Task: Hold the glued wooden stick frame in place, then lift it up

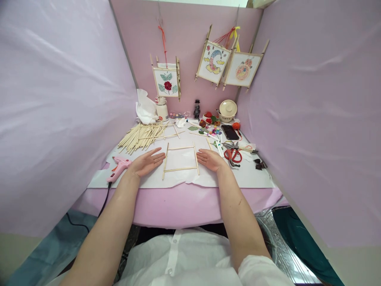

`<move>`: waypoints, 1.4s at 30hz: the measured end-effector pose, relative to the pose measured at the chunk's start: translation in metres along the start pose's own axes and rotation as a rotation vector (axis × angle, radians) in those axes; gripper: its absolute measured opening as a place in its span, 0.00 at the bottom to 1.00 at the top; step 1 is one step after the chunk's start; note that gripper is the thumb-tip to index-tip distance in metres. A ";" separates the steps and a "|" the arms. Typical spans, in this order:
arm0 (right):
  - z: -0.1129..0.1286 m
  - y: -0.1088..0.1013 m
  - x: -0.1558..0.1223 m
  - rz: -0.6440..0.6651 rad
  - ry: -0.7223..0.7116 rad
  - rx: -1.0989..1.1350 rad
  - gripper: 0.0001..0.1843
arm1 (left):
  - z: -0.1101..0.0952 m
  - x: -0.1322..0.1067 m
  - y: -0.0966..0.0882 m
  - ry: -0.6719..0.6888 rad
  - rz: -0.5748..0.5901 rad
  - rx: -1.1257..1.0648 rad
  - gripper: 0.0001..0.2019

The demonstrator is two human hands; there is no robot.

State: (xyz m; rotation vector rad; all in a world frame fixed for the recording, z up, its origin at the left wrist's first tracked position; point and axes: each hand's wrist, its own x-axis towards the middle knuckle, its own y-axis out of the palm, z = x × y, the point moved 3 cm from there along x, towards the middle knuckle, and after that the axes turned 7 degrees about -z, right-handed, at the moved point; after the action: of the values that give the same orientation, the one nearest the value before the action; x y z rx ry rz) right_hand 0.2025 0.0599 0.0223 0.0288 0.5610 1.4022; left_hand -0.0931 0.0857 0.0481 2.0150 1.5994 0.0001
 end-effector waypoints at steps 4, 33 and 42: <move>0.002 0.000 0.000 -0.036 -0.119 -0.115 0.11 | 0.000 0.001 -0.001 0.032 -0.003 0.030 0.28; -0.004 0.019 0.001 -0.101 -0.849 -1.338 0.13 | 0.023 0.017 0.012 0.646 -0.173 1.584 0.19; -0.003 0.022 0.000 -0.100 -0.813 -1.355 0.13 | 0.023 0.018 0.013 0.621 -0.167 1.568 0.17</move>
State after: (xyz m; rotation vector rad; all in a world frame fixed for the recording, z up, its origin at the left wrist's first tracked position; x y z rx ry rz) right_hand 0.1810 0.0633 0.0275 -0.4854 -1.0807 1.2874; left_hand -0.0687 0.0908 0.0285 3.1334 2.5498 -1.1027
